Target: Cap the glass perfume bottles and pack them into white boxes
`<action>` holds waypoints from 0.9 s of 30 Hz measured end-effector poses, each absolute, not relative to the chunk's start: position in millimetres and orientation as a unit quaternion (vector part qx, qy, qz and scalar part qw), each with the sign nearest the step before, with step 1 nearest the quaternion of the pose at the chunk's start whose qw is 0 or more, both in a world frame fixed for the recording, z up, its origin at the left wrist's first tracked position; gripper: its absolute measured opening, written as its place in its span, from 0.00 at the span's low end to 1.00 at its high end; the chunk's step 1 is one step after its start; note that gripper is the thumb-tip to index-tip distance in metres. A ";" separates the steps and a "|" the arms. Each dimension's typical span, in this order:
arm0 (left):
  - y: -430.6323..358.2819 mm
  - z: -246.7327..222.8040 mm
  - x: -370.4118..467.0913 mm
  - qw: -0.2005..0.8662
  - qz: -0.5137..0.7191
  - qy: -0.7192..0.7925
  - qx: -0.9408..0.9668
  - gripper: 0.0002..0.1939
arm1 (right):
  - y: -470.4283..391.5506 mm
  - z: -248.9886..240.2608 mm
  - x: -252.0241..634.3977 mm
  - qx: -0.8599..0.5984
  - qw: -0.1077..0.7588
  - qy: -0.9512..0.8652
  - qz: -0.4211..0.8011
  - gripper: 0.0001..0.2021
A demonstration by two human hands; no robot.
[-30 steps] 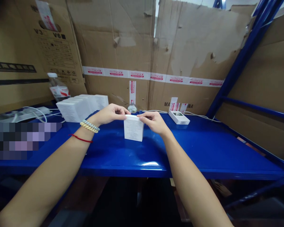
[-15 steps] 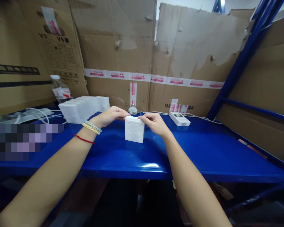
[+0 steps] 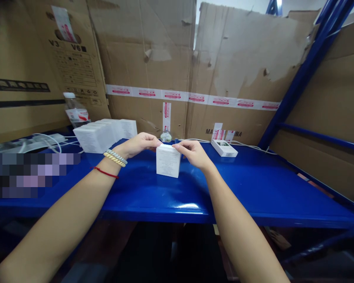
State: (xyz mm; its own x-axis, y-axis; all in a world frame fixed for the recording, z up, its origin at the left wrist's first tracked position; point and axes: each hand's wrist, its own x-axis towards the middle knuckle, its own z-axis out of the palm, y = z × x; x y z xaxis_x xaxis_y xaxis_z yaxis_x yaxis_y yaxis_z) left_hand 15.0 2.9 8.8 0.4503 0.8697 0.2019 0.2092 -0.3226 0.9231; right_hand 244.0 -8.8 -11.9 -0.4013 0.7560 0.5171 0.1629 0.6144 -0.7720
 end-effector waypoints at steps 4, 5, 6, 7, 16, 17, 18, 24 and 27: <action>2.8 8.4 13.9 0.425 0.361 0.368 0.744 0.13 | -6.0 -15.7 246.8 -0.283 0.449 -0.778 0.337 0.15; 2.7 8.3 13.8 0.423 0.359 0.368 0.747 0.13 | -5.3 -16.5 247.4 -0.283 0.445 -0.780 0.337 0.16; 2.5 8.4 13.7 0.423 0.357 0.369 0.747 0.13 | -4.9 -17.0 247.8 -0.284 0.443 -0.781 0.336 0.16; 2.3 8.5 13.9 0.424 0.356 0.372 0.745 0.13 | -4.6 -17.3 248.1 -0.284 0.441 -0.781 0.337 0.16; 2.3 7.5 18.0 0.423 0.358 0.389 0.736 0.15 | -8.2 -11.9 245.5 -0.274 0.454 -0.772 0.349 0.11; 2.5 7.2 17.9 0.417 0.355 0.391 0.740 0.15 | -8.2 -11.8 245.4 -0.277 0.453 -0.773 0.347 0.11; 2.6 7.0 17.7 0.411 0.352 0.392 0.744 0.15 | -7.9 -11.9 245.3 -0.281 0.452 -0.773 0.346 0.10; 2.0 8.0 16.9 0.394 0.338 0.393 0.759 0.16 | -5.9 -14.6 246.1 -0.279 0.443 -0.775 0.354 0.12; 1.5 7.7 18.3 0.379 0.360 0.383 0.762 0.14 | -6.5 -14.9 247.6 -0.277 0.424 -0.789 0.349 0.15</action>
